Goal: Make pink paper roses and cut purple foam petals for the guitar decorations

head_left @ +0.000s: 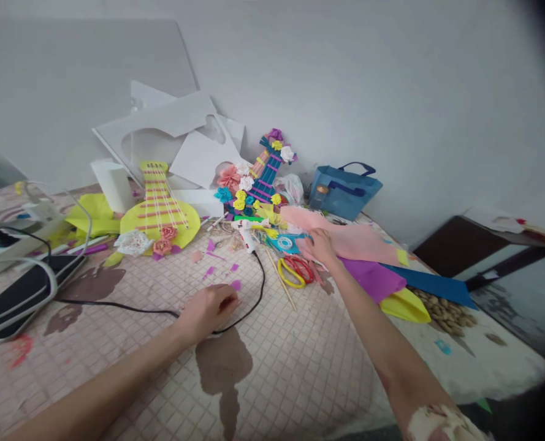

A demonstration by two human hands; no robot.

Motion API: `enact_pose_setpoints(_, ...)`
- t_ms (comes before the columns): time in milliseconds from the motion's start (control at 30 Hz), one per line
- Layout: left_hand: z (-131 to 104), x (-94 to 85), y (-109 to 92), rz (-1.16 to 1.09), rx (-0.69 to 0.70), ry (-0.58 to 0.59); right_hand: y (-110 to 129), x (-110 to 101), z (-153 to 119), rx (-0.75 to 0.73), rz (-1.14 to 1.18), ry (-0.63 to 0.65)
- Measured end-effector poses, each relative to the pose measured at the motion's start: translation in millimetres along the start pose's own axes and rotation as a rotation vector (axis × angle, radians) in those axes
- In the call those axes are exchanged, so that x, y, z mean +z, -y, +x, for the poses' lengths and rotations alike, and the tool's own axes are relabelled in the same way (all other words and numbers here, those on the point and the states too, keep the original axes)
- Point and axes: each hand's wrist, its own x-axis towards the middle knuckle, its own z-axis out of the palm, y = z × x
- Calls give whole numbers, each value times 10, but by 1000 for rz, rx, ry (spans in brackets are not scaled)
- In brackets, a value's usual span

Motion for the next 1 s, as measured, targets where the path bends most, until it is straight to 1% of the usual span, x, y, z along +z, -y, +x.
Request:
enact_pose_setpoints(100, 8, 4, 13, 5, -7, -7, -15, -159, 10, 24, -2, -101)
enact_pose_setpoints(233, 13, 9, 11, -7, -10, -3, 21, -539, -52, 12, 9, -227)
enact_pose_setpoints(300, 14, 1, 5, -27, -19, -6, 116, -753, -150, -10, 21, -263)
enact_pose_setpoints(400, 28, -34, 8, -85, -28, -44, 394, -1023, -416, -96, 76, -275)
enact_pose_setpoints(467, 52, -69, 26, -157, -48, -81, 648, -1136, -659, -177, 119, -225)
enact_pose_setpoints(533, 84, -106, 57, -297, -100, -109, 915, -1184, -926, -244, 142, -133)
enact_pose_setpoints(600, 113, -139, 92, -512, -177, -118, 1158, -1174, -1184, -318, 182, -31)
enact_pose_setpoints(667, 120, -168, 118, -719, -261, -99, 1360, -1134, -1407, -387, 220, 100)
enact_pose_setpoints(733, 89, -192, 125, -823, -344, -90, 1522, -1102, -1582, -467, 251, 216)
enact_pose_setpoints(833, -17, -223, 104, -818, -426, -71, 1701, -1130, -1738, -578, 301, 411)
enact_pose_setpoints(900, -99, -245, 83, -771, -432, -37, 1758, -1189, -1760, -655, 365, 529)
enact_pose_setpoints(967, -167, -269, 73, -695, -411, -18, 1724, -1241, -1701, -665, 421, 593)
enact_pose_setpoints(1000, -193, -282, 74, -650, -403, -18, 1661, -1253, -1640, -640, 437, 600)
